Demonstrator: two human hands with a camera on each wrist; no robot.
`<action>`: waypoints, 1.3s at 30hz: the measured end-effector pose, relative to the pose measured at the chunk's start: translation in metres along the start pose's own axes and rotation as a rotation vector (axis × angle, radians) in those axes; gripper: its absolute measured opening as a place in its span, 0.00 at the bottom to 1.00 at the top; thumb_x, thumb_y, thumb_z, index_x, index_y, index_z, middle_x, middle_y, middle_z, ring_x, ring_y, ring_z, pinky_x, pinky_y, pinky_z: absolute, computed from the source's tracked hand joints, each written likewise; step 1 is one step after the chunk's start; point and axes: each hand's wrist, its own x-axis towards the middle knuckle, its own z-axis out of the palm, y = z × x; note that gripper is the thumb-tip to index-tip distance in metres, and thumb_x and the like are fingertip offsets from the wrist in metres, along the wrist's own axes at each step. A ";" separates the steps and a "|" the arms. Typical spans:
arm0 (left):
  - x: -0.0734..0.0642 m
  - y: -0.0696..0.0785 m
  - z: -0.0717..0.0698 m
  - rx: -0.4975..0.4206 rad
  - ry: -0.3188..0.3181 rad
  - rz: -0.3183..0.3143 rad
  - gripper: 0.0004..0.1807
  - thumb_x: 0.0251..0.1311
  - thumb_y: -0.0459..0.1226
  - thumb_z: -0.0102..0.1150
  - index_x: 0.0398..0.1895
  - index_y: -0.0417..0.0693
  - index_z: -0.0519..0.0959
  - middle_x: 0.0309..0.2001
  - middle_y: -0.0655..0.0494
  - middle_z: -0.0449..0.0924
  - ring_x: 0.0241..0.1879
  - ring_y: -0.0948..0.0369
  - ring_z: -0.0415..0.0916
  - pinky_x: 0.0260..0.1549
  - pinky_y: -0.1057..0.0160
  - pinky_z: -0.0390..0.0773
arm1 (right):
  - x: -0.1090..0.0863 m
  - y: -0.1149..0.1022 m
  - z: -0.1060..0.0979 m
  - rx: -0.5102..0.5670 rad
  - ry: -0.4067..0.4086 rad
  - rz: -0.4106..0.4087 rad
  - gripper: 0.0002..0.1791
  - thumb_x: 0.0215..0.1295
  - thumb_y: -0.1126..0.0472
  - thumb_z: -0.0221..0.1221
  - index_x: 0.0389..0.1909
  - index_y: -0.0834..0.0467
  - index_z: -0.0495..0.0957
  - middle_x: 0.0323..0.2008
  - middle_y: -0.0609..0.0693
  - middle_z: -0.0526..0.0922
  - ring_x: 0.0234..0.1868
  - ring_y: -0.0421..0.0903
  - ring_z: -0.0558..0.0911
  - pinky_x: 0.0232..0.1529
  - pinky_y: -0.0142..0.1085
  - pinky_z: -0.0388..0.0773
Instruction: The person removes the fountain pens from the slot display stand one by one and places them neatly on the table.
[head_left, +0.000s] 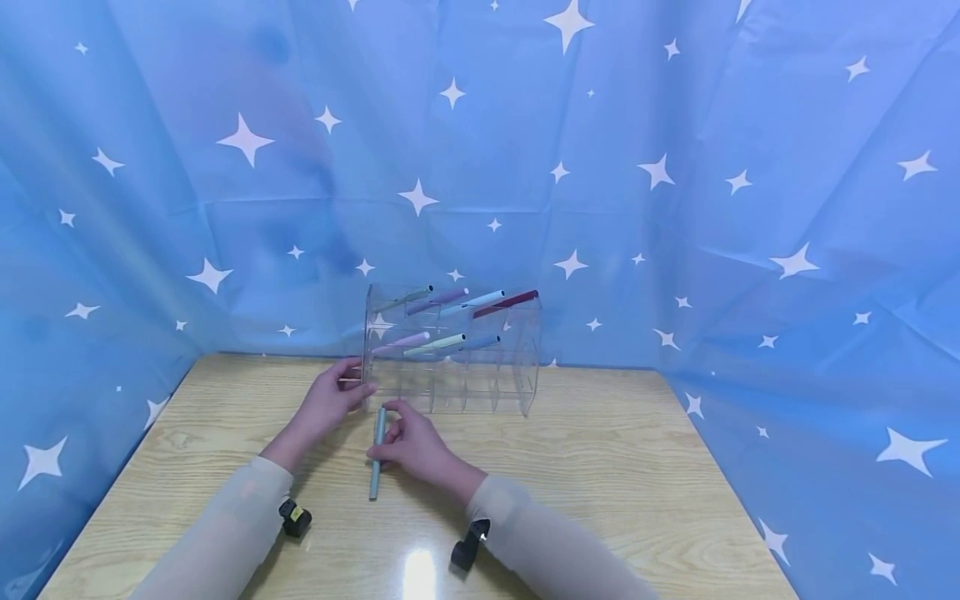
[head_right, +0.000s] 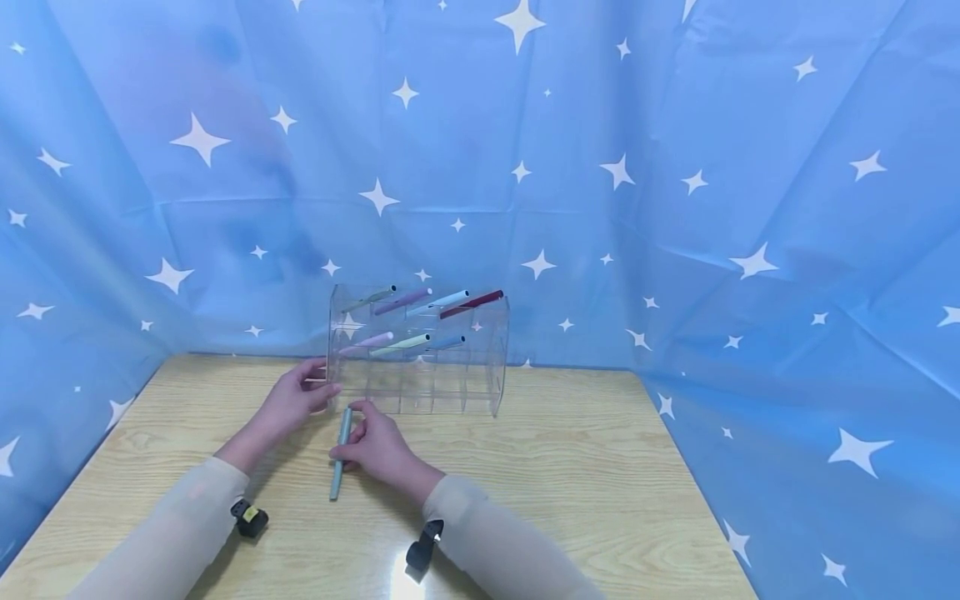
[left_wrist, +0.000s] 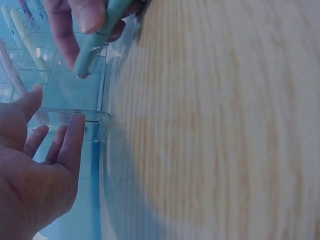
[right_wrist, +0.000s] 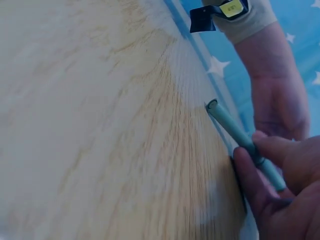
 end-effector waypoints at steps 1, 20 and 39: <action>0.000 -0.001 0.000 -0.001 -0.003 0.001 0.36 0.80 0.36 0.66 0.83 0.35 0.64 0.67 0.28 0.74 0.67 0.36 0.78 0.57 0.47 0.91 | 0.000 -0.001 0.001 -0.006 0.002 0.013 0.46 0.64 0.69 0.79 0.79 0.66 0.66 0.30 0.49 0.85 0.25 0.42 0.86 0.31 0.33 0.90; 0.001 -0.001 -0.001 -0.011 -0.012 -0.010 0.37 0.80 0.38 0.68 0.84 0.37 0.63 0.69 0.28 0.73 0.68 0.36 0.78 0.57 0.46 0.91 | 0.001 -0.029 0.001 -0.163 0.019 0.236 0.43 0.62 0.65 0.81 0.75 0.66 0.72 0.27 0.54 0.84 0.21 0.47 0.89 0.23 0.35 0.88; 0.001 -0.004 -0.002 -0.022 -0.029 -0.024 0.38 0.81 0.38 0.66 0.85 0.37 0.62 0.69 0.28 0.72 0.68 0.36 0.77 0.58 0.43 0.90 | 0.004 -0.032 0.009 -0.192 0.054 0.259 0.42 0.65 0.69 0.78 0.78 0.68 0.71 0.21 0.55 0.87 0.18 0.47 0.88 0.21 0.35 0.88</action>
